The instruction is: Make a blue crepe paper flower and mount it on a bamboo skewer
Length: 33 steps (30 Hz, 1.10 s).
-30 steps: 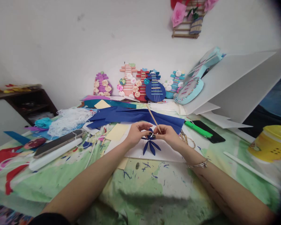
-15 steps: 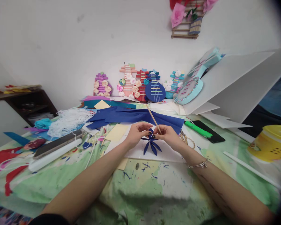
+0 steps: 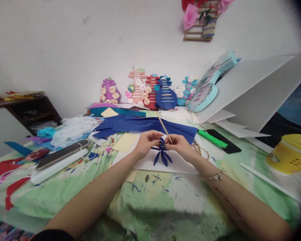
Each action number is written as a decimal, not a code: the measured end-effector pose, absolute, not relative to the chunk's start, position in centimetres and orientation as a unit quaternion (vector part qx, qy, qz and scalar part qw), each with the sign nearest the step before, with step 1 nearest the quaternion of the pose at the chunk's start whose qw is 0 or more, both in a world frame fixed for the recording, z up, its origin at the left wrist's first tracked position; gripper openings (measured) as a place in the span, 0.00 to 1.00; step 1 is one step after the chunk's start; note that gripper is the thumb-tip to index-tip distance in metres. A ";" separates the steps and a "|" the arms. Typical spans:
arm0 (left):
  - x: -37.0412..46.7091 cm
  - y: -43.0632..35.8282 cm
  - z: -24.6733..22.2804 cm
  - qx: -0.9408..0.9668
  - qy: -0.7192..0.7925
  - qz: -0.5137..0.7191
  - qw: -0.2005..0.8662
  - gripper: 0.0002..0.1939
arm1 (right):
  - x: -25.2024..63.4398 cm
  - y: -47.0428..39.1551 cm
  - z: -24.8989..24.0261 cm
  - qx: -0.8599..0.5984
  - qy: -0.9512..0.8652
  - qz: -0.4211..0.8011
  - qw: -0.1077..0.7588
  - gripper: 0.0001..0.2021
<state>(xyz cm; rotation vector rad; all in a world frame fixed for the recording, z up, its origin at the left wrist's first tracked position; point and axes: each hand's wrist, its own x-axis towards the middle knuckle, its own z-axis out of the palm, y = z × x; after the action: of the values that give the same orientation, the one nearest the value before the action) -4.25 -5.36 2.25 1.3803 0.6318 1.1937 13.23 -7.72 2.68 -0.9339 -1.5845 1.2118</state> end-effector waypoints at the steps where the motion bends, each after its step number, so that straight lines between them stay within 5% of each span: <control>1: -4.2 -5.4 2.3 0.588 0.267 0.509 0.569 0.17 | 13.2 -7.8 2.7 -0.375 -0.639 0.495 0.454 0.10; 18: -4.2 -5.5 2.3 0.584 0.269 0.507 0.574 0.17 | 13.2 -7.8 2.8 -0.359 -0.625 0.490 0.490 0.09; 33: -4.2 -5.4 2.1 0.613 0.262 0.494 0.559 0.16 | 13.0 -8.0 2.9 -0.368 -0.608 0.548 0.441 0.14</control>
<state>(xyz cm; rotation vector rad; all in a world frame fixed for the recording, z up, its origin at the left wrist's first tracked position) -4.19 -5.37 2.11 1.4445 0.6182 1.1648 13.03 -8.04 2.87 -0.9124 -1.5098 1.3616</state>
